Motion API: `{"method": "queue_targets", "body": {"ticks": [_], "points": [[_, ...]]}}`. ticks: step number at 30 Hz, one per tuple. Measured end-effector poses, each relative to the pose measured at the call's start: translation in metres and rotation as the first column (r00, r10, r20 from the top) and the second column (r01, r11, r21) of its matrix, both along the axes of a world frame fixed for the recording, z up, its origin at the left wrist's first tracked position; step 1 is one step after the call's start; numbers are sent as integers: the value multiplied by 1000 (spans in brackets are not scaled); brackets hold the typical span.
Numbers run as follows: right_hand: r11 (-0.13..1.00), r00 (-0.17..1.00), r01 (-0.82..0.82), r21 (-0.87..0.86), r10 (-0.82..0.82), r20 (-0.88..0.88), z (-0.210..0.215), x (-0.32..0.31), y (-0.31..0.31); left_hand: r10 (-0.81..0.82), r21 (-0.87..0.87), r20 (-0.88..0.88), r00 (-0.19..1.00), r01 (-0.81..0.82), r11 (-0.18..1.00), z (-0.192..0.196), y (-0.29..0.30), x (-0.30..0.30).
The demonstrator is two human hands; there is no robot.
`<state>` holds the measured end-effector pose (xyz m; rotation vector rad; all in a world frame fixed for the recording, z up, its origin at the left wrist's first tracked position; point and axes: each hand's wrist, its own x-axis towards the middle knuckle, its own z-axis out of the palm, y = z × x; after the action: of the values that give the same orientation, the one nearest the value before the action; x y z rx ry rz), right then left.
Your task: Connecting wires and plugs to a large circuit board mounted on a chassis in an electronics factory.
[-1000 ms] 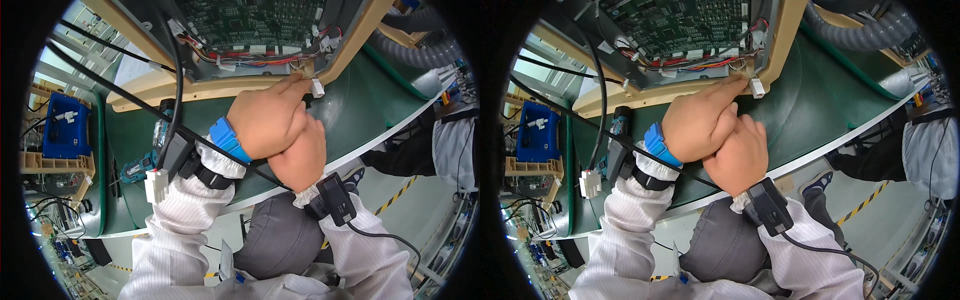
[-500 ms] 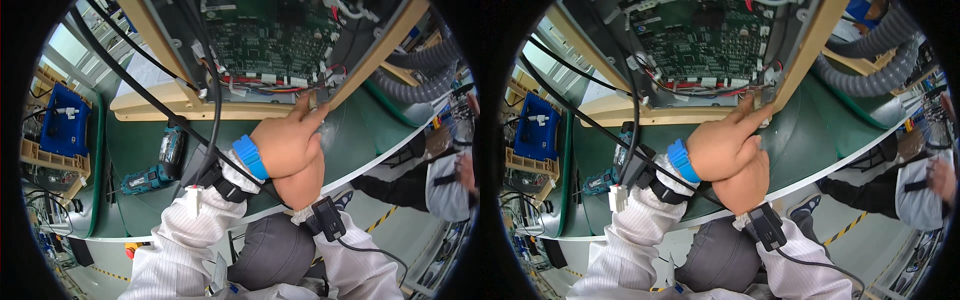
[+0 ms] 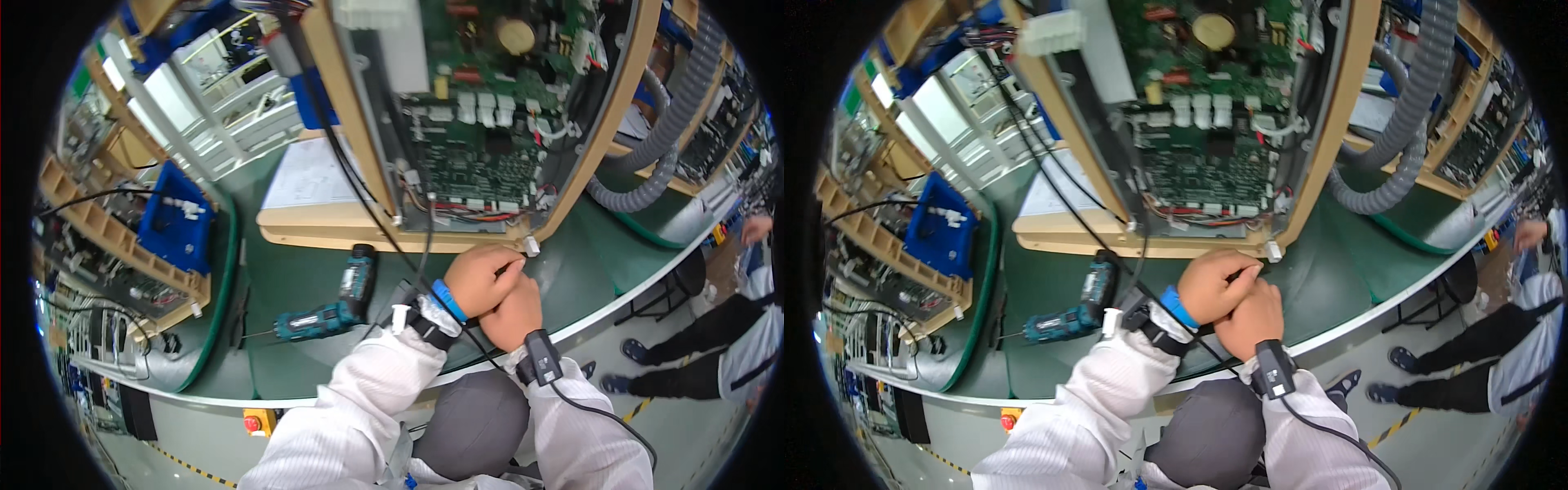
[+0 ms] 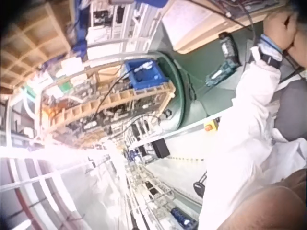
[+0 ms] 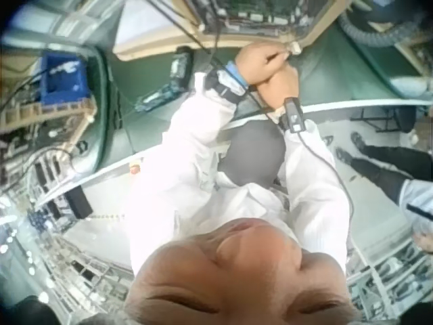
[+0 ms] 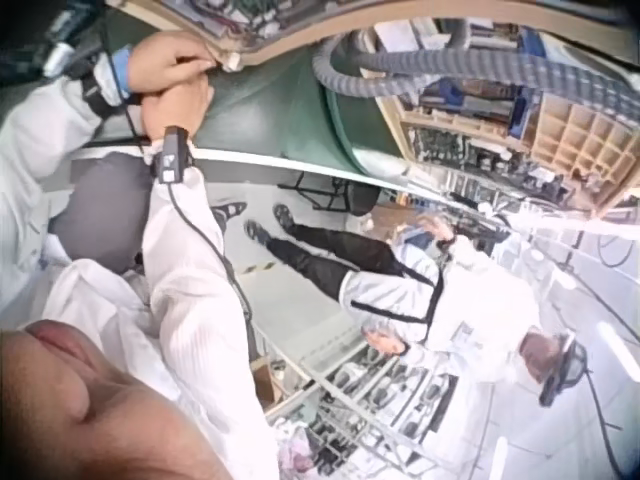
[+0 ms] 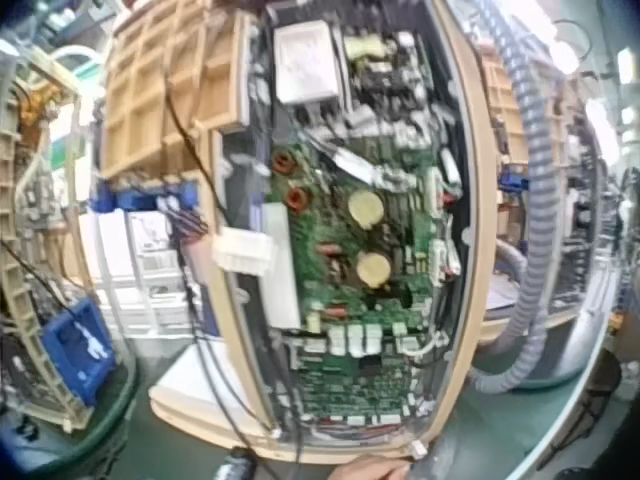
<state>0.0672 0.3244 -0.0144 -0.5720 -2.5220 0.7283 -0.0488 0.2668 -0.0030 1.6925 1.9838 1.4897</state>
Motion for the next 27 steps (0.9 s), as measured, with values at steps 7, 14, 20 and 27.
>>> {"method": "queue_targets", "body": {"ticks": [7,14,20,27], "points": [[996,980,-84,17,85,-181,0,50,14,47,27,242,969,-55,998,-21,-34,43],[983,965,23,-182,-69,-253,-21,156,-30,310,-75,35,950,-307,949,-22,-174,87],[941,789,326,91,-324,523,-215,453,1,79,-184,360,929,-12,983,-12,-245,167],[931,595,333,148,-330,733,-249,448,-35,285,-313,279,917,-194,930,-6,-283,189]]}}
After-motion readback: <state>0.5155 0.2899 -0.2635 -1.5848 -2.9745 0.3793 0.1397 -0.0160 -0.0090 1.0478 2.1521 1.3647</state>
